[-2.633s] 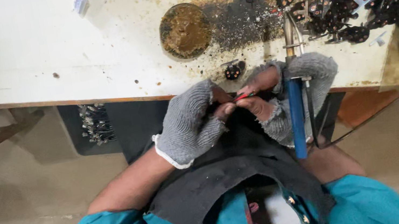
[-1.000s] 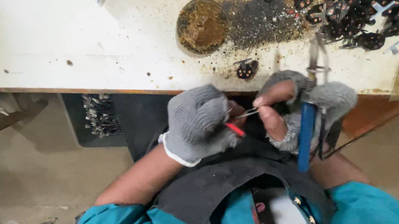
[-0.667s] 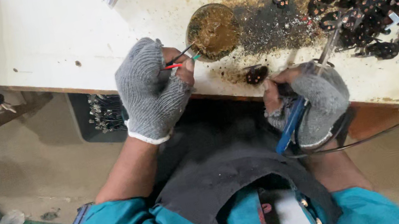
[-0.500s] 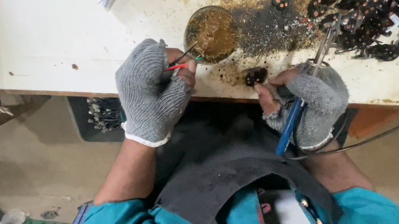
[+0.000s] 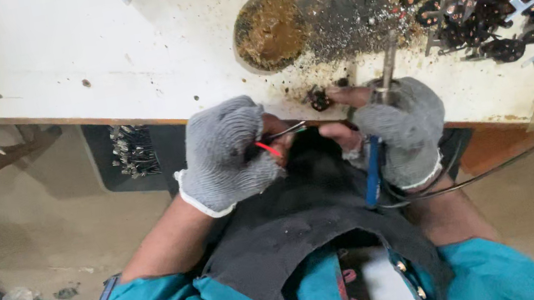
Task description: The person solders wires at a workbench, holding a red wire in one hand and a soldering iron in the other, dipping wires into a flux container and soldering connectors, with many finished cable assemblies hanging around the bench.
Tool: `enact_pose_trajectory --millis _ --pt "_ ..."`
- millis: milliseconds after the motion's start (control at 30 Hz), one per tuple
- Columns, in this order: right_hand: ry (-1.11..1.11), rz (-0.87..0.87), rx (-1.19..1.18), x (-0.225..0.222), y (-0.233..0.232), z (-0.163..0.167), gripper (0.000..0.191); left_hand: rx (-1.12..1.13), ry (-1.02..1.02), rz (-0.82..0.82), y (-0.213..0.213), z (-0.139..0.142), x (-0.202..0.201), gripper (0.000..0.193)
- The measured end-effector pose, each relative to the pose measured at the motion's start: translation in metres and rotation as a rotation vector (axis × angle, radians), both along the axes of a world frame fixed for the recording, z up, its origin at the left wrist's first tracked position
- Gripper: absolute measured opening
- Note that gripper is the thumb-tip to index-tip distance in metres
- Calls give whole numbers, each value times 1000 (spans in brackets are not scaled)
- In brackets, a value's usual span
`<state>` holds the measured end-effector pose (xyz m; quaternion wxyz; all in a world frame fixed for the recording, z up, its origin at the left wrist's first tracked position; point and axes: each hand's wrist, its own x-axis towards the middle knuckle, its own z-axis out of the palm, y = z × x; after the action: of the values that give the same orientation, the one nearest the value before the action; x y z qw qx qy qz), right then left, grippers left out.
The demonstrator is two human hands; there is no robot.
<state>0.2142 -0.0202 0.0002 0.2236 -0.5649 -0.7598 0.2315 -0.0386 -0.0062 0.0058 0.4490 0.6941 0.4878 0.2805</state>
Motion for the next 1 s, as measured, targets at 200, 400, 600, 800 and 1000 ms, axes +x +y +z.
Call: enact_pose_trajectory --millis 200,400,600,800,1000 --pt "243 -98 -181 25 -23 14 75 104 170 -46 1 -11 25 26" --pt "72 121 60 37 -36 -5 50 112 239 -50 5 -4 28 32" --pt "205 260 103 38 -27 -13 21 71 290 -45 7 0 33 31" --pt "211 332 88 36 -22 -11 19 86 341 -34 5 -1 36 29" --pt "144 291 137 34 -24 -9 21 52 293 -42 9 2 34 32"
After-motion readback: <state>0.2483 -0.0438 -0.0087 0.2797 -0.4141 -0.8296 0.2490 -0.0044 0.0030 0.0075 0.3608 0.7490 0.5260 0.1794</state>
